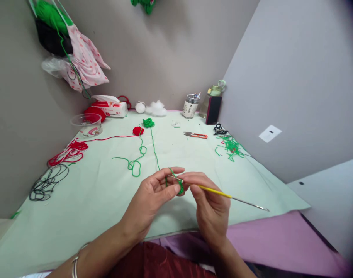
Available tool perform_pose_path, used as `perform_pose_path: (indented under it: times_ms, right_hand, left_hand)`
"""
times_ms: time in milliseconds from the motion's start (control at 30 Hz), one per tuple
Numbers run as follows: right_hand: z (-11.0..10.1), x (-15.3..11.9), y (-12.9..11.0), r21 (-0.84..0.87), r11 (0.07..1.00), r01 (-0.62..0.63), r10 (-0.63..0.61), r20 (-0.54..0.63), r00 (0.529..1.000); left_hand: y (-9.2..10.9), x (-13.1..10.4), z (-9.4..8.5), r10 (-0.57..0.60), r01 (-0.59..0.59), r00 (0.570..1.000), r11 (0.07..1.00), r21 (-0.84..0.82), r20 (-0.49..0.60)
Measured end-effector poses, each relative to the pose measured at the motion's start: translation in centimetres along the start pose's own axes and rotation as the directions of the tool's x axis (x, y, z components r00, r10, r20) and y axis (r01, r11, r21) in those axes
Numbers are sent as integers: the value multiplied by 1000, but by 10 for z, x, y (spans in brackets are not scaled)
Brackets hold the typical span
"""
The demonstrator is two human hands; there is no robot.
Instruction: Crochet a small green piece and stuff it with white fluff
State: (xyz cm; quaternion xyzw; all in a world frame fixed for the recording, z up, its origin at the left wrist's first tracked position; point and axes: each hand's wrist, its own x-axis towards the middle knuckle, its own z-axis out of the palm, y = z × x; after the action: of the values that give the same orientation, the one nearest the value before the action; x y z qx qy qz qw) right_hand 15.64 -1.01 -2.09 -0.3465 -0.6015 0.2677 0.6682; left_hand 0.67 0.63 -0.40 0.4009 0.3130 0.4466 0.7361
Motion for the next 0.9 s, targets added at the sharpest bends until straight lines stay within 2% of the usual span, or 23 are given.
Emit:
perform_pose_path:
  times_ms: [200, 367, 467, 567, 767, 900]
  right_hand:
    - [-5, -4, 4, 75, 994, -78, 80, -30, 996]
    - [-8, -4, 6, 235, 960, -151, 158, -12, 987]
    - [-9, -3, 4, 271, 949, -162, 165, 9, 986]
    - [-12, -5, 1, 214, 968, -132, 131, 19, 991]
    - [-12, -10, -4, -8, 998, 67, -67, 31, 997]
    - [-11, -10, -5, -54, 990, 128, -126, 46, 991]
  left_hand:
    - [2, -1, -2, -43, 44, 999, 998, -36, 6]
    - [5, -2, -3, -24, 24, 1000, 999, 25, 8]
    - [5, -3, -4, -18, 18, 1000, 998, 58, 1]
    - [4, -4, -6, -7, 8, 1000, 998, 68, -12]
    - [5, -4, -6, 57, -49, 997, 987, 155, -48]
    - [7, -3, -6, 99, -91, 994, 978, 185, -38]
